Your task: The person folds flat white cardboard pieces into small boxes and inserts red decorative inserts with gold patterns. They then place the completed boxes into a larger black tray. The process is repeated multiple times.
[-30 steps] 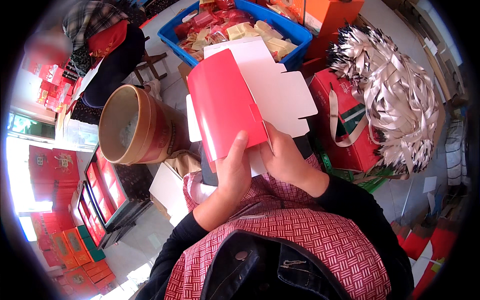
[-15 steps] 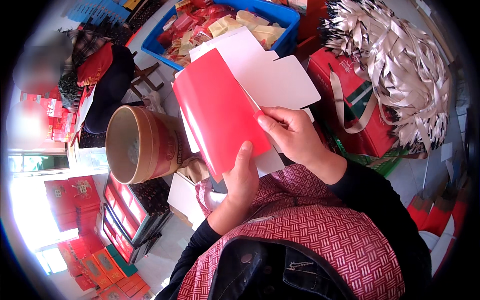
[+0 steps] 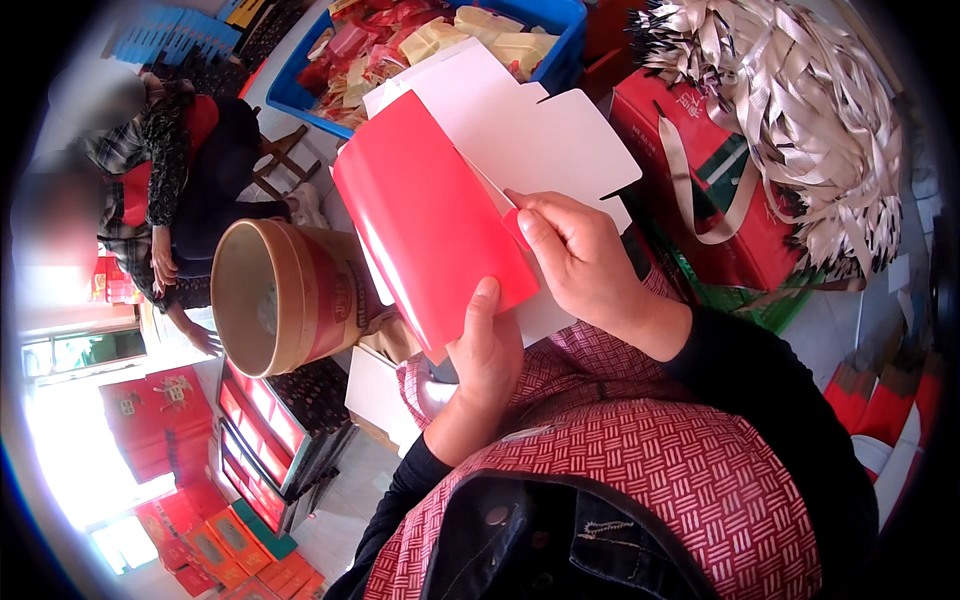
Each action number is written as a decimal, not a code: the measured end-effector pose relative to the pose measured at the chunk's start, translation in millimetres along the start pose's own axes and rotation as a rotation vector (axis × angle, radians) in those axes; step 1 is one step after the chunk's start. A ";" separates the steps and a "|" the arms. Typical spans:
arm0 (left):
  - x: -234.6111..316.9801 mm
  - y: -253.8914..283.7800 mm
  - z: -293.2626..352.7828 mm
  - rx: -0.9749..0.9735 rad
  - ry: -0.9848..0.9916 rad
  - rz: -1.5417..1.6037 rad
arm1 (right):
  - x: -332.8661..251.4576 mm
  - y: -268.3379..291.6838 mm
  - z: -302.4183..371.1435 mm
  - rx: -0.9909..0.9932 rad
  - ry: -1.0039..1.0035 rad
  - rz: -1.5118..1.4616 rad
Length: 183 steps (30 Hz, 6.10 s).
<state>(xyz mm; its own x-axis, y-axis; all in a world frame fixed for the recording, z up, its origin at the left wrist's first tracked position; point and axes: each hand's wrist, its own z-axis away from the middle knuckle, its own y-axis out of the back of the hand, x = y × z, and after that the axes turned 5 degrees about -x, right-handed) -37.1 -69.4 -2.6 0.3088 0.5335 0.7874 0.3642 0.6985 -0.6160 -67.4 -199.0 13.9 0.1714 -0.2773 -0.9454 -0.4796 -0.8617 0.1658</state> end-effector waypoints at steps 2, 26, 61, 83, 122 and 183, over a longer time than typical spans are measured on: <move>-0.7 2.0 -0.5 -0.005 0.010 0.008 | 0.5 -0.3 -0.3 0.001 -0.006 0.018; -12.2 2.6 5.5 -0.030 0.010 -0.221 | -4.6 -10.7 29.3 0.012 -0.081 -0.376; -19.5 15.2 19.9 -0.230 0.172 -0.317 | -13.2 8.0 41.1 -0.262 -0.002 -0.082; 30.9 30.9 62.0 -0.735 0.571 -0.201 | -21.4 12.6 -16.6 -0.295 -0.430 -0.601; 89.6 59.1 -56.1 -0.339 -0.103 -0.625 | 10.9 24.2 -67.6 -0.244 0.092 -0.220; 90.6 41.1 -45.2 -0.348 -0.131 -0.623 | -28.2 41.8 -89.7 -0.468 -0.251 -0.014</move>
<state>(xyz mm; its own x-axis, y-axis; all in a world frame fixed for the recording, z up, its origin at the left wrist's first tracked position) 45.5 -14.0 42.4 -0.1467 0.1538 0.9771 0.7038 0.7103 -0.0061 -15.0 -265.3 72.6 -0.0638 -0.2039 -0.9769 -0.0332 -0.9779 0.2063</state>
